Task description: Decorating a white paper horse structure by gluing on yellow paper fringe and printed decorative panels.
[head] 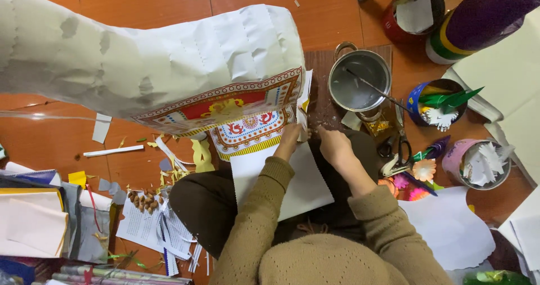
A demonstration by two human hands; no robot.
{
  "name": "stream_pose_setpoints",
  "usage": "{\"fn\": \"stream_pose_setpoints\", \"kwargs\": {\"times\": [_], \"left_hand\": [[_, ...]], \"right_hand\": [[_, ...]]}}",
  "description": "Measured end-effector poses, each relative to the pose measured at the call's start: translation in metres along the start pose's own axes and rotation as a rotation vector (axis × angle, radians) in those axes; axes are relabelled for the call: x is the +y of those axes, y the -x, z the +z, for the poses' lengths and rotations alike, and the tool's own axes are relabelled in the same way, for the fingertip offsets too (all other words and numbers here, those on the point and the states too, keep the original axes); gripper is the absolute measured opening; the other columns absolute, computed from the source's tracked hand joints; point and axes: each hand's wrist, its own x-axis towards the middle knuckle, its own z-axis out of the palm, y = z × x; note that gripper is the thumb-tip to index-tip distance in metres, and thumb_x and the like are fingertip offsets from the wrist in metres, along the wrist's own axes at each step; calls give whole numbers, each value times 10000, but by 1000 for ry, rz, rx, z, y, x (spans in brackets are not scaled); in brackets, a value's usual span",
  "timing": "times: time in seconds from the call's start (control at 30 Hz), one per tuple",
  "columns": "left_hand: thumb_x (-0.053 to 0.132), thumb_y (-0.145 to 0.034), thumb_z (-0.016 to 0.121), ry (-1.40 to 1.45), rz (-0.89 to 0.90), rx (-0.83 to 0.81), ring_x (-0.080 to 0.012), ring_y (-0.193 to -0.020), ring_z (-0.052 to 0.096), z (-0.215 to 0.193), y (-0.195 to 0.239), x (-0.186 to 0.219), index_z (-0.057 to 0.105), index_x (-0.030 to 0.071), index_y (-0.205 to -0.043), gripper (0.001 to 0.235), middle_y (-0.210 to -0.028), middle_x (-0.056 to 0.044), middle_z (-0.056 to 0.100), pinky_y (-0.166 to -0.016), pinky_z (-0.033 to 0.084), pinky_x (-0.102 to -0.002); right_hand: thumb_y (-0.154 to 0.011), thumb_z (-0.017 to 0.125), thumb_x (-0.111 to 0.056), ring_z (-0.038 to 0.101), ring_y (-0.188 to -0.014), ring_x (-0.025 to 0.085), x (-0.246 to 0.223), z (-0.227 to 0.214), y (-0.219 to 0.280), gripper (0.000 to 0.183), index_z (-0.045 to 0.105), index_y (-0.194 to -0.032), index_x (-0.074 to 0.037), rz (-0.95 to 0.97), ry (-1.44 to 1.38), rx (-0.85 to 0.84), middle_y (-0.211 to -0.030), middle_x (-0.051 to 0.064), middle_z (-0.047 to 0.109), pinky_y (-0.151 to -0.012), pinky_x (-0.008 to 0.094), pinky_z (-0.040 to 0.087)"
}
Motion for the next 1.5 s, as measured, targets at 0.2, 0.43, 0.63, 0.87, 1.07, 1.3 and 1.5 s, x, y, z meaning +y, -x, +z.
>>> {"fn": "stream_pose_setpoints", "kwargs": {"times": [0.2,0.43,0.63,0.87,1.07,1.3,1.5], "left_hand": [[346,-740,652,153,62,27,-390,-989,621,4,14,5,736,-1,-904,392,-938,-231,683,-824,458,-511],[208,-730,654,362,109,-8,-238,-956,605,30,16,40,753,24,-899,268,-917,-146,676,-811,485,-397],[97,-718,761,741,-142,-109,-345,-962,676,31,28,76,639,-63,-1144,471,-1075,-200,654,-710,555,-532],[128,-688,821,662,-148,-133,-85,-504,519,21,22,85,630,66,-774,218,-590,28,439,-533,452,-254],[161,-796,750,618,-157,-74,-204,-810,558,20,50,103,584,2,-953,278,-817,-86,457,-686,494,-462],[154,-914,574,719,-189,-256,-297,-857,607,32,55,102,484,0,-1095,254,-939,-107,494,-659,556,-619],[158,-913,600,797,-123,-193,-297,-679,698,46,28,84,478,-45,-1158,341,-810,-99,553,-556,606,-582]], "right_hand": [[-879,465,35,656,-822,543,-29,-50,50,517,503,-1391,-22,-136,-151,327,-889,377,650,-665,606,551],[-925,473,-70,694,-821,452,-9,-25,104,425,576,-1337,-78,-84,-83,334,-880,264,691,-699,544,587],[-937,443,-170,682,-673,405,9,-18,151,417,569,-1325,-257,-84,50,491,-833,151,646,-617,502,584],[-910,443,-159,660,-684,264,37,-7,188,512,504,-1369,-377,-107,227,660,-863,26,539,-588,373,592],[-915,460,-173,648,-773,253,38,-16,223,492,515,-1356,-385,-89,154,737,-873,29,505,-643,369,578],[-885,501,-228,646,-716,225,42,3,222,481,533,-1319,-433,-102,108,759,-836,4,482,-623,349,573],[-895,482,-216,640,-627,204,51,17,214,521,490,-1351,-467,-89,112,712,-816,-21,477,-599,311,574]]}}
